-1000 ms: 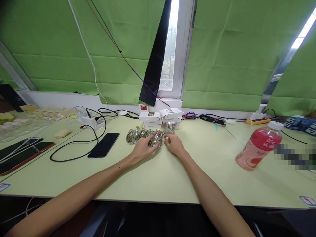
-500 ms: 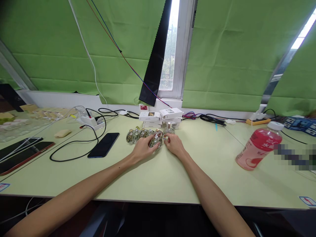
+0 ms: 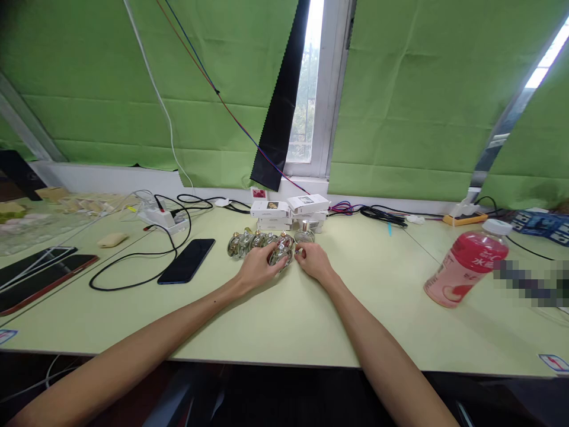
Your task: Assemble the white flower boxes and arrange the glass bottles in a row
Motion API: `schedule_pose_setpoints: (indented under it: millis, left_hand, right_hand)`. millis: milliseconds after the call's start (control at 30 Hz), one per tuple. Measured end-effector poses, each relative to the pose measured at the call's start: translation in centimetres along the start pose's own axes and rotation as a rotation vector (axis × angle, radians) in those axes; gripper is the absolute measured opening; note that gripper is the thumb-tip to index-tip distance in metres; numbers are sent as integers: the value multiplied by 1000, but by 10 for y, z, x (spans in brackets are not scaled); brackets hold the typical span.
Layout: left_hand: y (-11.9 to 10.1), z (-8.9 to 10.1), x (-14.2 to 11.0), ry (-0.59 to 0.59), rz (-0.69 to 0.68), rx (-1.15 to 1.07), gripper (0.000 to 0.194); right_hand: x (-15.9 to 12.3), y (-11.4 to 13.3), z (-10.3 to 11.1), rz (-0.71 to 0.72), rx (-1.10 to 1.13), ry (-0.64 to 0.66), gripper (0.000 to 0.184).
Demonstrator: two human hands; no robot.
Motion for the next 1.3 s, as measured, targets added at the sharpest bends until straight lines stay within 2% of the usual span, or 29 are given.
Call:
schedule_pose_setpoints:
  millis: [200, 467, 933, 1067, 1300]
  left_hand:
    - [0, 0, 0, -3, -4, 7, 26]
    - [-1, 1, 0, -4, -1, 3, 26]
    - [0, 0, 1, 1, -7, 0, 27]
    - [-1, 1, 1, 3, -3, -10, 26]
    - [0, 0, 0, 12, -4, 1, 25]
  right_hand:
    - [0, 2, 0, 7, -2, 6, 7]
    - [-1, 2, -1, 1, -19, 10, 3]
    - [-3, 3, 0, -19, -30, -21, 15]
    - [-4, 6, 4, 9, 64, -60, 21]
    - [-11, 21, 20, 89, 301, -200, 27]
Point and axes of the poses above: each hand's wrist, its own x-axis towards the middle knuckle, its own z-axis out of the back of the hand, y = z × x, the point moved 6 cm from there along x, towards the middle knuckle, and after that the axes turned 8 degrees about -z, right-handed, at the moved point
